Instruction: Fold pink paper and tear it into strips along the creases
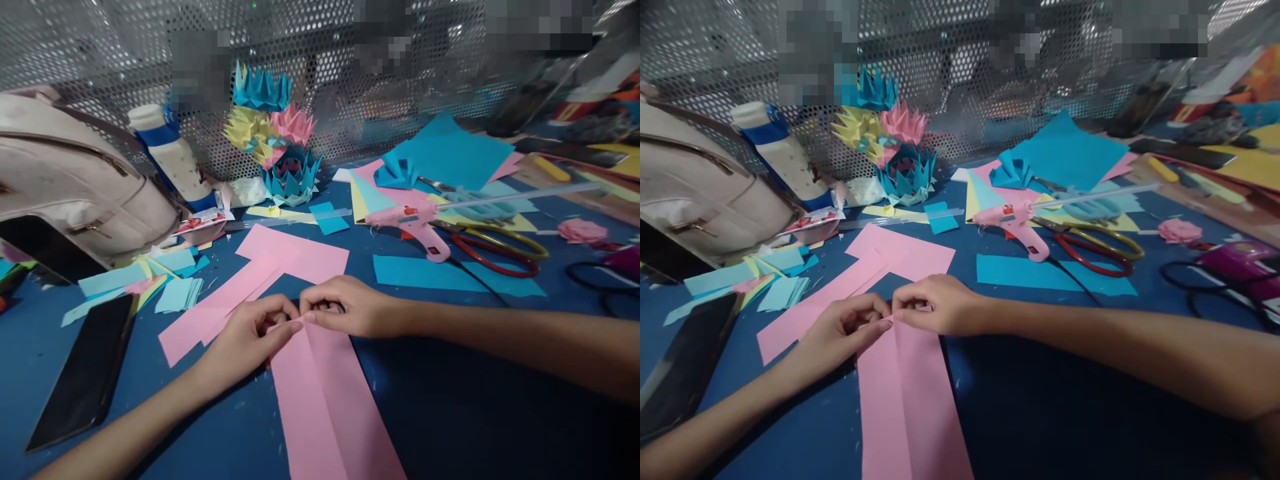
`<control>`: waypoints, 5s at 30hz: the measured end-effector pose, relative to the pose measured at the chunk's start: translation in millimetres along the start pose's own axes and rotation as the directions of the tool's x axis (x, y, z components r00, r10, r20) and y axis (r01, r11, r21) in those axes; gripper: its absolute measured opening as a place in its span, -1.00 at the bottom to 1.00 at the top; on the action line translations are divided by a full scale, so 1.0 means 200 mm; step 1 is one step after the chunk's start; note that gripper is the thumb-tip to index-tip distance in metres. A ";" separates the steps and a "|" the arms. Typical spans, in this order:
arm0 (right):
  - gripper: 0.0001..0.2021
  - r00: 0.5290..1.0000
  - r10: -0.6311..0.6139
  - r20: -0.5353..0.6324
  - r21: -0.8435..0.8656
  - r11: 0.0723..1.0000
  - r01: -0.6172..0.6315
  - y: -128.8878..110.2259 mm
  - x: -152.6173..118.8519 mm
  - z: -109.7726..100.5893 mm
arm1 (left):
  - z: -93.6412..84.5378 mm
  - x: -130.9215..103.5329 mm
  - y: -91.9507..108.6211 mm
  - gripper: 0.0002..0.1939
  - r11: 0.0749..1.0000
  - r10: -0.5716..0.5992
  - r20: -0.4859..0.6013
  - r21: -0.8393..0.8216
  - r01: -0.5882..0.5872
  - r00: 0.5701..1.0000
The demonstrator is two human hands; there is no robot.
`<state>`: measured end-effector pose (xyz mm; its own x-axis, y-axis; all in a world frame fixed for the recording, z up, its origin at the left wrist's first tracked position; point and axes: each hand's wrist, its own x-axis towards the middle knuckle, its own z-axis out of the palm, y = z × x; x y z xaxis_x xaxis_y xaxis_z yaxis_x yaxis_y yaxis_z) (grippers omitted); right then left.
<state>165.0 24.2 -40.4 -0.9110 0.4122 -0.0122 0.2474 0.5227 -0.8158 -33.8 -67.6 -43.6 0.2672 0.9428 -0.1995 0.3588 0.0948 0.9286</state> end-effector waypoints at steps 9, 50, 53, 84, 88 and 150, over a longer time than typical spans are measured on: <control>-0.88 0.998 0.004 -0.061 -0.003 1.000 -0.004 0.00 0.01 0.03 | 0.03 -0.02 0.03 -0.80 1.000 0.003 -0.075 0.012 -0.002 0.997; -0.74 0.981 0.110 -0.159 0.149 0.985 -0.087 -0.01 0.01 0.03 | -0.05 0.02 0.02 -0.70 0.986 -0.133 -0.027 -0.105 0.130 0.991; -0.73 0.981 0.113 -0.158 0.154 0.984 -0.089 0.00 0.01 0.03 | -0.06 0.02 0.02 -0.70 0.987 -0.126 -0.034 -0.110 0.121 0.992; -0.63 0.951 0.231 -0.205 0.560 0.825 -0.080 0.00 0.01 0.02 | -0.06 0.01 0.01 -0.71 0.954 -0.204 -0.176 -0.258 0.155 0.963; -0.61 0.951 0.255 -0.176 0.595 0.797 -0.104 0.01 0.02 0.03 | -0.06 0.01 0.00 -0.73 0.959 -0.174 -0.218 -0.257 0.116 0.960; -0.58 0.947 0.230 -0.223 0.513 0.854 -0.087 0.02 0.02 0.02 | -0.05 0.01 -0.01 -0.69 0.942 -0.214 -0.336 -0.320 0.103 0.917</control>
<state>160.2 24.2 -46.2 -0.7324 0.6773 -0.0702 0.1209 0.0279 -0.9923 -43.8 -63.2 -42.6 -0.1320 0.9518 -0.2769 0.0793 0.2886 0.9542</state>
